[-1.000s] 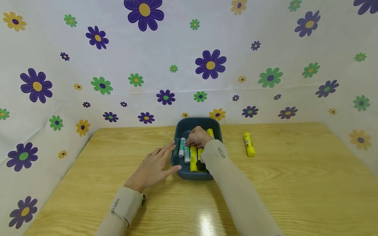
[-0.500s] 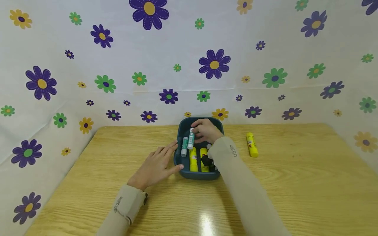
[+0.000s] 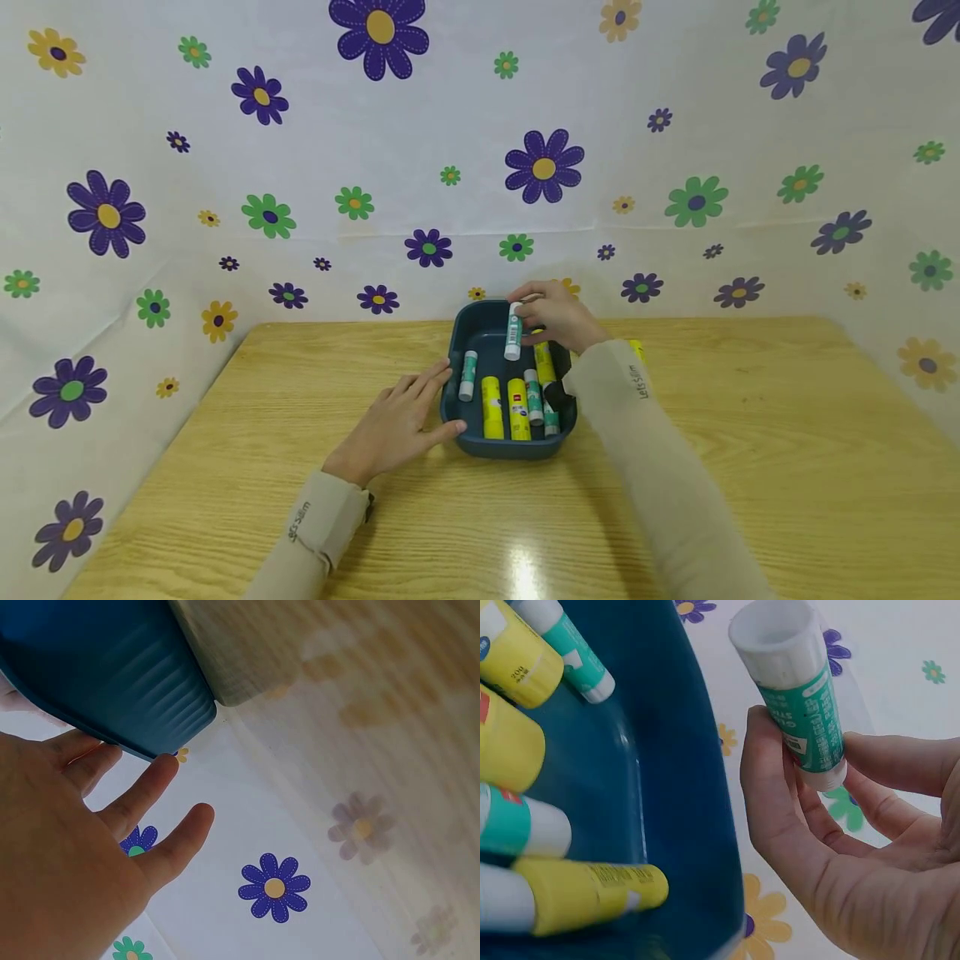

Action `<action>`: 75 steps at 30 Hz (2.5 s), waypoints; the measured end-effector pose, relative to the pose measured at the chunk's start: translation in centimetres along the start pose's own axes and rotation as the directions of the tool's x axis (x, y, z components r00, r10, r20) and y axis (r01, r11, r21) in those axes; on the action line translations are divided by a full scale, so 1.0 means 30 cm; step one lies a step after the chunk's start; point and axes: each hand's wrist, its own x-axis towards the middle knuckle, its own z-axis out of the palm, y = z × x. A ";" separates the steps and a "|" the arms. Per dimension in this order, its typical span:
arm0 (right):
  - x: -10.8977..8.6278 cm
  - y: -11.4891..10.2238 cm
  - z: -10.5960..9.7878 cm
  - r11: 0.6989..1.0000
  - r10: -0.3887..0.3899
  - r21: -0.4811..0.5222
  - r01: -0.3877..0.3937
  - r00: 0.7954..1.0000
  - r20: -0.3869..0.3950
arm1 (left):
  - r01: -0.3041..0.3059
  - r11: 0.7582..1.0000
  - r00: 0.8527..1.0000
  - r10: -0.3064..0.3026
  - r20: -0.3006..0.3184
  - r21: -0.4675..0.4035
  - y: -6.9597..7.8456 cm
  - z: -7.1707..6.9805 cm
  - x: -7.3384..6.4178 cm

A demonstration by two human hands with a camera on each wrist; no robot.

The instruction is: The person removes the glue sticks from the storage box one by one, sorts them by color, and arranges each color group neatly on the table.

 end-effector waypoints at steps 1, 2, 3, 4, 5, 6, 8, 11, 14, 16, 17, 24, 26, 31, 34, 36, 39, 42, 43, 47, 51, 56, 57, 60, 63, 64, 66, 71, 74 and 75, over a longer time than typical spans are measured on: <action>-0.006 -0.001 -0.008 1.000 -0.003 0.004 0.003 1.000 0.002 | 0.000 1.000 1.000 0.000 0.000 0.000 0.001 0.000 0.000; -0.013 -0.002 -0.016 1.000 -0.008 0.002 0.008 1.000 0.004 | 0.000 1.000 1.000 0.000 -0.002 -0.001 0.001 0.000 0.000; -0.019 -0.002 -0.024 1.000 -0.011 -0.001 0.011 1.000 0.004 | 0.001 1.000 1.000 -0.001 -0.003 0.000 0.001 0.001 0.000; -0.026 -0.003 -0.033 1.000 -0.016 -0.005 0.016 1.000 0.003 | 0.001 1.000 1.000 -0.001 -0.004 0.000 0.001 0.002 0.000; -0.035 -0.004 -0.040 1.000 -0.020 -0.009 0.020 1.000 0.000 | 0.002 1.000 1.000 -0.002 -0.005 0.000 0.001 0.003 0.000; -0.042 -0.005 -0.046 1.000 -0.027 -0.014 0.027 1.000 -0.003 | 0.004 1.000 1.000 -0.004 -0.007 -0.001 0.001 0.004 0.000; -0.054 -0.004 -0.060 0.999 -0.037 -0.023 0.037 0.999 -0.008 | 0.005 1.000 1.000 -0.005 -0.011 -0.002 -0.001 0.006 0.000; -0.071 0.004 -0.079 0.998 -0.053 -0.020 0.052 0.998 -0.017 | 0.003 1.000 1.000 -0.003 -0.014 -0.003 0.000 0.006 0.000; -0.090 0.015 -0.099 0.998 -0.063 -0.015 0.062 0.998 -0.020 | -0.003 1.000 1.000 0.003 -0.016 -0.001 0.000 0.007 0.001; -0.103 0.023 -0.109 0.997 -0.068 -0.023 0.068 0.997 -0.021 | -0.005 1.000 1.000 0.005 -0.017 0.001 0.000 0.007 0.002; -0.110 0.027 -0.114 0.997 -0.075 -0.033 0.074 0.997 -0.022 | -0.006 1.000 1.000 0.006 -0.018 0.002 0.000 0.007 0.003; -0.155 0.063 -0.148 0.993 -0.095 -0.068 0.093 0.995 -0.035 | 0.003 1.000 1.000 -0.003 -0.012 0.000 0.002 0.004 0.005; -0.167 0.074 -0.158 0.993 -0.096 -0.066 0.093 0.995 -0.032 | 0.004 1.000 1.000 -0.004 -0.012 -0.001 0.002 0.004 0.004; -0.203 0.094 -0.187 0.991 -0.106 -0.087 0.103 0.994 -0.035 | 0.001 1.000 1.000 -0.001 -0.014 -0.012 0.000 0.010 0.000; -0.233 0.107 -0.208 0.987 -0.126 -0.106 0.122 0.992 -0.031 | -0.002 1.000 1.000 0.001 -0.012 -0.019 -0.001 0.013 0.001; -0.253 0.118 -0.221 0.984 -0.135 -0.122 0.131 0.990 -0.028 | -0.002 1.000 1.000 0.002 -0.010 -0.027 0.000 0.014 0.002; -0.281 0.135 -0.239 0.980 -0.146 -0.137 0.141 0.989 -0.029 | 0.000 0.999 1.000 0.000 -0.005 -0.038 0.002 0.013 0.003; -0.308 0.153 -0.256 0.978 -0.153 -0.152 0.146 0.988 -0.029 | 0.005 0.999 1.000 -0.005 -0.003 -0.050 0.000 0.014 0.003; -0.316 0.159 -0.262 0.977 -0.154 -0.155 0.148 0.988 -0.027 | 0.006 0.999 1.000 -0.006 -0.003 -0.051 0.000 0.014 0.003; -0.345 0.183 -0.284 0.972 -0.162 -0.176 0.157 0.987 -0.016 | 0.009 0.998 1.000 -0.009 -0.005 -0.055 -0.003 0.015 0.003; -0.370 0.213 -0.303 0.968 -0.174 -0.183 0.170 0.985 -0.006 | 0.011 0.998 1.000 -0.012 -0.006 -0.060 -0.004 0.017 0.003; -0.403 0.253 -0.327 0.965 -0.185 -0.191 0.181 0.983 -0.006 | 0.008 0.997 1.000 -0.009 -0.011 -0.076 -0.004 0.019 0.001; -0.410 0.263 -0.332 0.962 -0.188 -0.203 0.183 0.982 -0.004 | 0.008 0.997 1.000 -0.009 -0.012 -0.080 -0.003 0.019 -0.001; -0.427 0.292 -0.346 0.959 -0.179 -0.224 0.174 0.984 0.002 | 0.006 0.996 1.000 -0.008 -0.014 -0.092 -0.001 0.016 -0.004; -0.438 0.318 -0.354 0.959 -0.151 -0.241 0.148 0.988 0.004 | 0.008 0.996 1.000 -0.009 -0.014 -0.091 0.001 0.015 -0.006; -0.441 0.324 -0.356 0.959 -0.141 -0.246 0.137 0.990 0.001 | 0.007 0.996 1.000 -0.008 -0.015 -0.088 0.001 0.016 -0.005; -0.446 0.334 -0.357 0.957 -0.124 -0.265 0.118 0.992 -0.003 | 0.007 0.996 1.000 -0.008 -0.016 -0.084 0.001 0.016 -0.004; -0.464 0.362 -0.370 0.946 -0.092 -0.312 0.087 0.996 -0.001 | -0.002 0.997 1.000 0.001 -0.017 -0.078 0.001 0.019 0.002; -0.471 0.384 -0.380 0.936 -0.077 -0.345 0.076 0.997 0.010 | -0.008 0.997 1.000 0.007 -0.014 -0.078 0.002 0.023 0.007; -0.469 0.390 -0.381 0.929 -0.077 -0.362 0.076 0.997 0.011 | -0.008 0.997 1.000 0.007 -0.014 -0.077 0.002 0.024 0.008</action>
